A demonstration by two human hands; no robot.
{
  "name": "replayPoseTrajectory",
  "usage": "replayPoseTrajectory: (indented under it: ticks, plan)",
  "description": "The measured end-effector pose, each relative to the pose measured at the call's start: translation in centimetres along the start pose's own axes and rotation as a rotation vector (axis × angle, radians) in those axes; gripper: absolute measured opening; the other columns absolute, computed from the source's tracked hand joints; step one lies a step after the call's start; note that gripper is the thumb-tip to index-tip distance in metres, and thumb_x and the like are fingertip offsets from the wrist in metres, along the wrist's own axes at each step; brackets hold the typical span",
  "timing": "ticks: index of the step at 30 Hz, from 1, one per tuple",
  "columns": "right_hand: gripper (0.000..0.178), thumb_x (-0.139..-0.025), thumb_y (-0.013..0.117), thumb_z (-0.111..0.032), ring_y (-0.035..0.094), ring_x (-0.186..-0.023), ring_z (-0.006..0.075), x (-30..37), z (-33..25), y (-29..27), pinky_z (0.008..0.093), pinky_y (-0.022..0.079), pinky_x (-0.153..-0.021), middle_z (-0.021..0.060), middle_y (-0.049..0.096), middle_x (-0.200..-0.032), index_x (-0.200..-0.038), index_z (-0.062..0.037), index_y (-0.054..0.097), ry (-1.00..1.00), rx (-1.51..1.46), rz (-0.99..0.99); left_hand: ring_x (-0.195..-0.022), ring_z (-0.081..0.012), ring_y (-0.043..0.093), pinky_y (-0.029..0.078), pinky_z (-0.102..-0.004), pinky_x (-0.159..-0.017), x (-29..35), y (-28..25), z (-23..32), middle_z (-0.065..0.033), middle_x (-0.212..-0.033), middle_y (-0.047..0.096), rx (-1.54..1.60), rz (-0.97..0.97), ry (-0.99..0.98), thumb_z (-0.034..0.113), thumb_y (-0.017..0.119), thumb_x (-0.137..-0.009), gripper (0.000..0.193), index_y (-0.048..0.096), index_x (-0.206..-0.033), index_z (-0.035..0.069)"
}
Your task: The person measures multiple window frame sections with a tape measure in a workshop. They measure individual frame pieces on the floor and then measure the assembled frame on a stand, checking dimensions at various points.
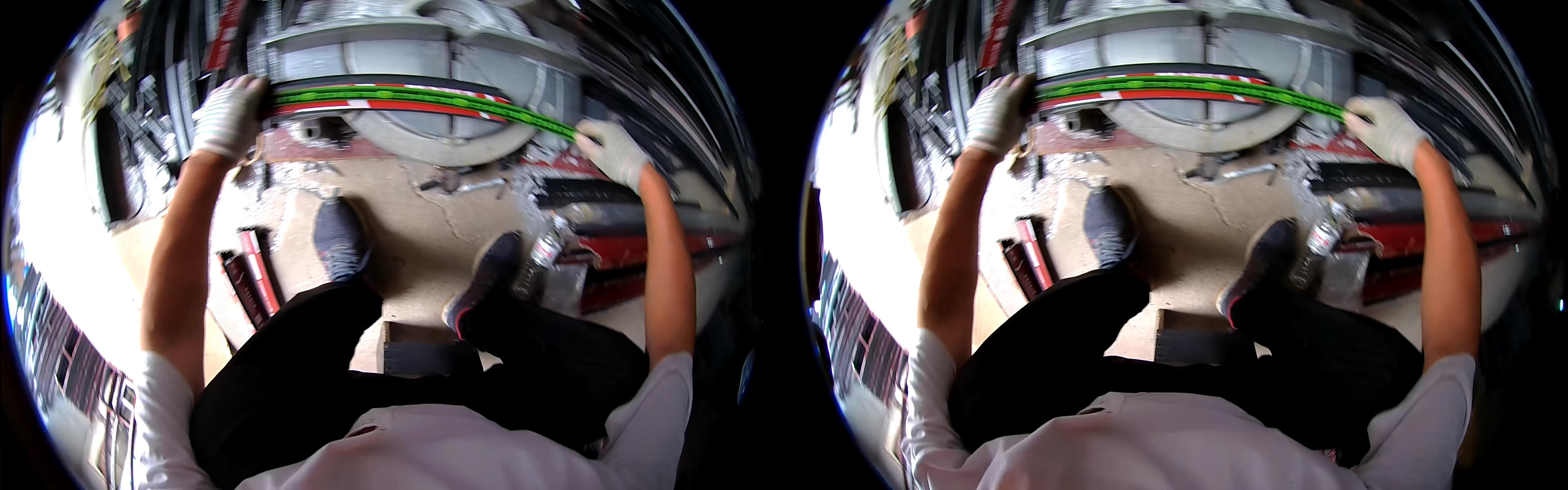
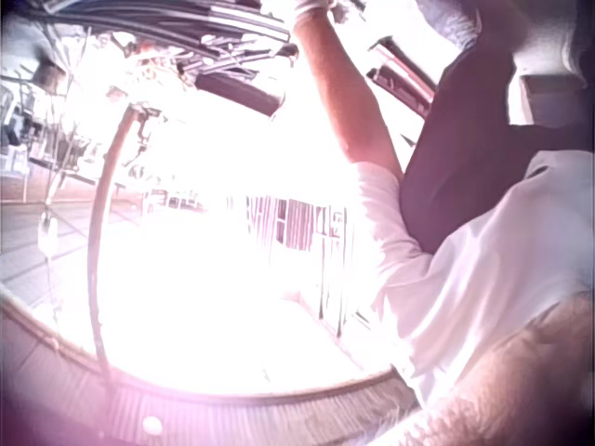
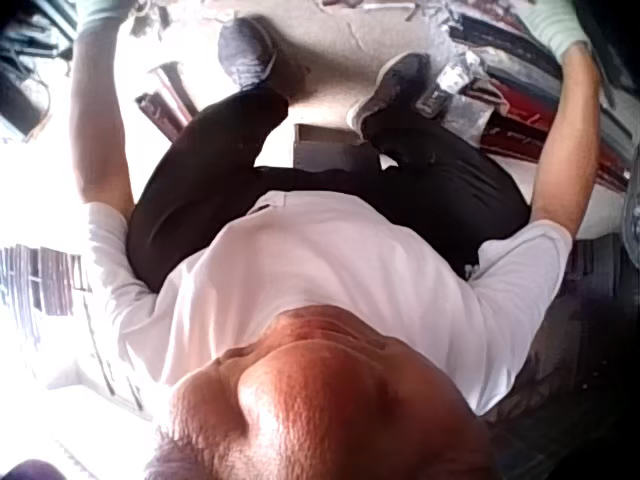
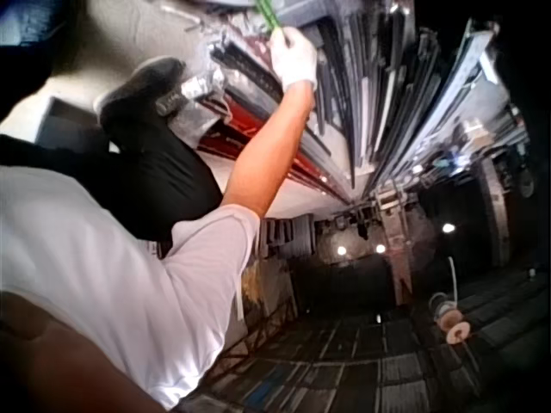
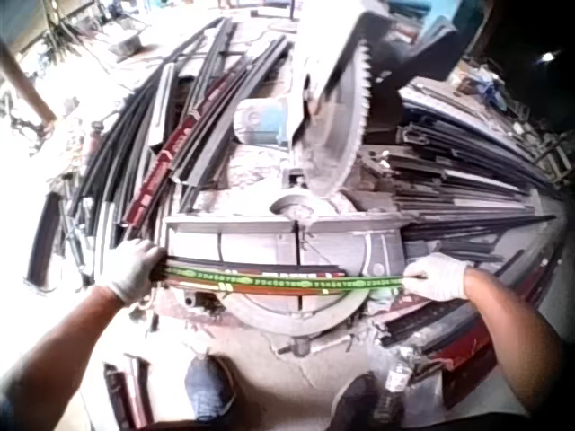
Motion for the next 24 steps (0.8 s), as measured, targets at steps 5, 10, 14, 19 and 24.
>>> replayPoseTrajectory:
  ticks: [5,10,14,19,24]
  plan:
    - [0.017,-0.099,0.061,-0.015,0.065,-0.078,0.0347,0.3,-0.6,-0.2,0.0398,0.051,-0.077,0.0220,0.067,-0.087,-0.099,0.0002,0.068,-0.019,-0.032,0.063,-0.111,-0.0380,0.064,0.052,-0.0465,-0.098,0.4,0.3,-0.4,-0.0158,-0.113,0.068,-0.063,-0.031,-0.036,0.006,0.076,-0.082,0.045,0.064,-0.125,0.008]
    - [0.015,-0.100,0.062,-0.009,0.058,-0.067,0.0130,0.2,0.0,0.3,0.0322,0.050,-0.064,0.0066,0.064,-0.074,-0.093,0.0034,0.067,-0.002,-0.108,0.106,-0.111,-0.0348,0.065,0.051,-0.0448,-0.100,0.7,-0.3,0.0,-0.0143,-0.114,0.068,-0.074,-0.024,-0.027,0.011,0.069,-0.089,0.037,0.064,-0.126,0.010]
    - [0.015,-0.100,0.062,-0.009,0.059,-0.068,0.0136,0.3,0.2,0.3,0.0322,0.050,-0.065,0.0070,0.064,-0.075,-0.093,0.0033,0.067,0.052,-0.143,0.138,-0.110,-0.0336,0.066,0.051,-0.0438,-0.099,0.9,-0.6,0.1,-0.0121,-0.113,0.068,-0.069,-0.009,-0.023,0.012,0.071,-0.087,0.038,0.065,-0.125,0.010]
    - [0.014,-0.100,0.062,-0.008,0.059,-0.071,0.0135,0.5,0.1,0.0,0.0323,0.050,-0.068,0.0076,0.065,-0.077,-0.095,0.0041,0.067,0.044,-0.123,0.145,-0.114,-0.0330,0.064,0.049,-0.0443,-0.103,0.8,-0.2,-0.2,-0.0108,-0.115,0.068,-0.037,-0.015,-0.034,0.012,0.076,-0.082,0.044,0.066,-0.125,0.011]
    - [0.015,-0.100,0.062,-0.009,0.060,-0.072,0.0139,0.4,-0.3,0.1,0.0327,0.051,-0.069,0.0080,0.066,-0.078,-0.097,0.0046,0.068,0.017,-0.122,0.141,-0.114,-0.0321,0.064,0.048,-0.0441,-0.104,1.0,-0.4,-0.2,-0.0105,-0.115,0.067,-0.024,0.016,-0.050,0.018,0.079,-0.082,0.047,0.066,-0.126,0.010]
Point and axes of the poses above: each hand's wrist, its own x-axis away from the middle knuckle, its own y-axis out of the palm, z = x × y, the point moved 4 cm from there along -x, towards the middle knuckle
